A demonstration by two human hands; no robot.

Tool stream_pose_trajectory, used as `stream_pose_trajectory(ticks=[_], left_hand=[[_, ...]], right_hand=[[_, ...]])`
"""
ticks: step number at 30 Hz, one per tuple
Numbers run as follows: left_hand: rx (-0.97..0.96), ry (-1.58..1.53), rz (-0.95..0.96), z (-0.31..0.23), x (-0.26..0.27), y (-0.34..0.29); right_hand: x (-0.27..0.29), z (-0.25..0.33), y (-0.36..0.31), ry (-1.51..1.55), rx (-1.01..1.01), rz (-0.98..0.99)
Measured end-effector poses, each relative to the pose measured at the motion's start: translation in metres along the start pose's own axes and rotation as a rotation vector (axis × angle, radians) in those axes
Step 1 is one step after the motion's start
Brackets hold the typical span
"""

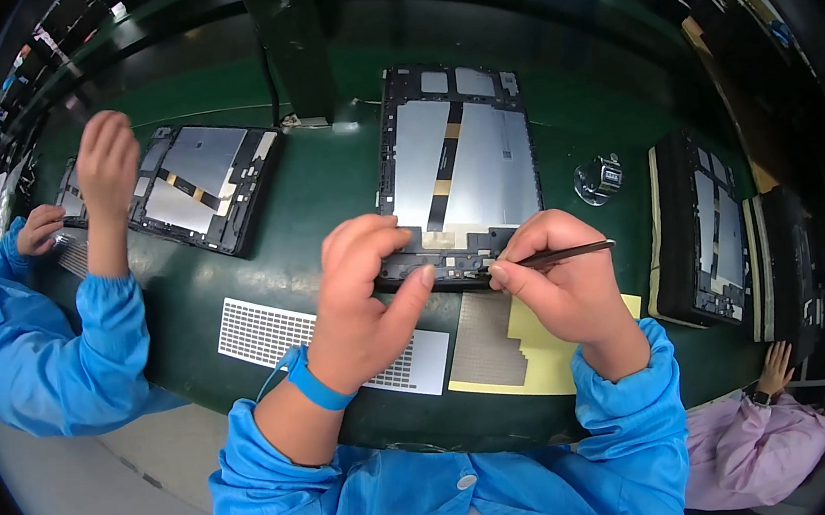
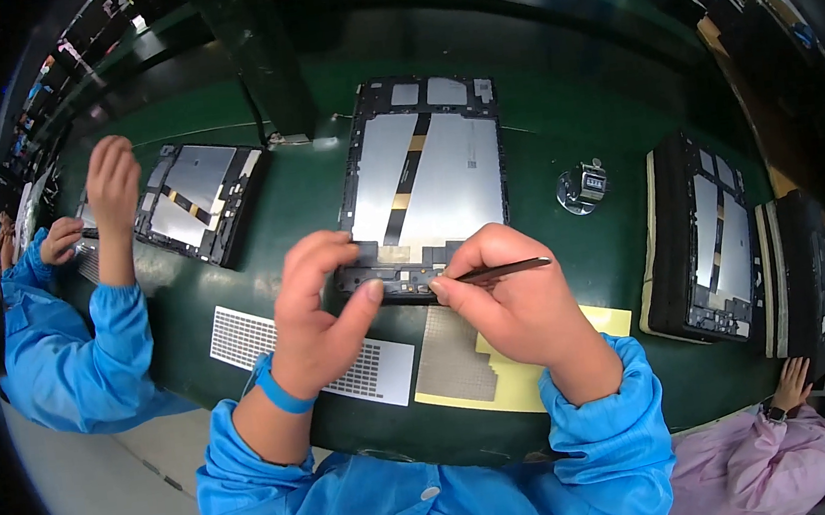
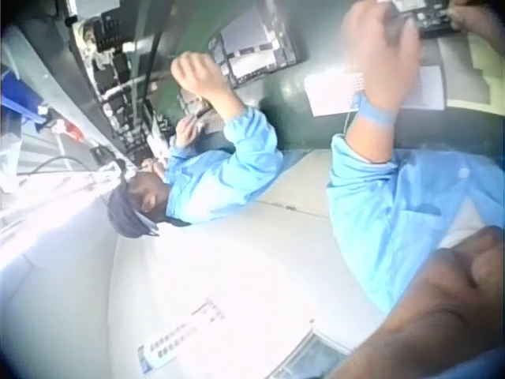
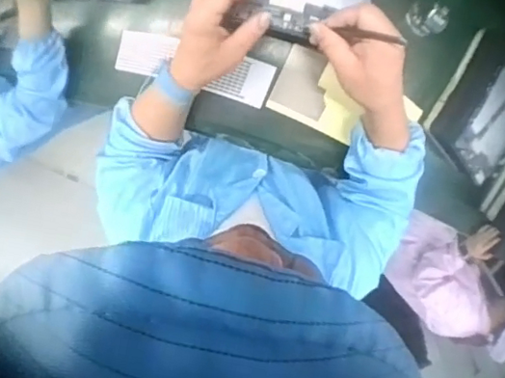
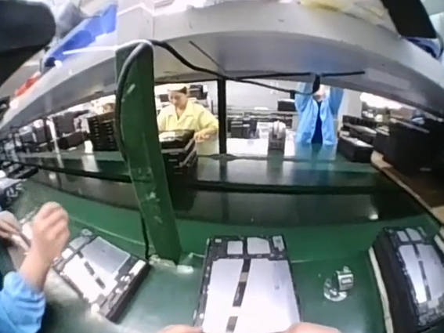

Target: The person applies small labels and stickers from a sticker sheet onto electronic screen assemblies. This is done using precision tweezers to carefully place each label.

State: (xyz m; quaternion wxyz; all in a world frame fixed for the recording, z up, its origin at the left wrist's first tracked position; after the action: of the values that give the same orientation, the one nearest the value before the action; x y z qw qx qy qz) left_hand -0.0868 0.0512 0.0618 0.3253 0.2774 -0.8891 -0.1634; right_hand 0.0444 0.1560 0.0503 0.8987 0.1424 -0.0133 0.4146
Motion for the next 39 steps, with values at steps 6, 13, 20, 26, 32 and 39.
stream_pose_trajectory(ticks=[6,13,20,26,32,39], left_hand=[[-0.061,0.046,0.105,0.005,-0.015,-0.003],[-0.079,0.075,0.158,0.004,-0.019,-0.005],[-0.074,0.092,0.165,0.001,-0.020,-0.007],[-0.085,0.120,0.185,0.004,-0.025,-0.008],[-0.255,0.230,0.124,-0.025,-0.013,-0.013],[-0.343,0.002,0.685,-0.038,-0.076,-0.051]], right_hand=[[-0.001,-0.001,0.003,-0.049,0.021,0.030],[-0.003,-0.003,0.002,-0.053,0.040,0.063],[-0.004,0.000,-0.001,-0.094,0.065,0.072],[0.001,0.023,-0.012,-0.224,0.262,-0.014],[0.039,-0.008,-0.078,0.253,-0.102,-0.216],[0.036,-0.060,-0.114,0.221,-0.422,-0.275]])
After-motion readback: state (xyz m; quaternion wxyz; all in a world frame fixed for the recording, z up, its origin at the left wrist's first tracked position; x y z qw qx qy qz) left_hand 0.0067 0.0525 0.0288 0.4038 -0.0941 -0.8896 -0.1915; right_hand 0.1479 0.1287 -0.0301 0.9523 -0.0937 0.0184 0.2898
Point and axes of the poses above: each hand's wrist, its own y-axis towards the middle knuckle, its own x-axis out of the back of the hand, z = x × y, the point moved 10 cm from there along y, towards the middle knuckle, and after that the axes turned 7 degrees about x, right-handed, at the moved point
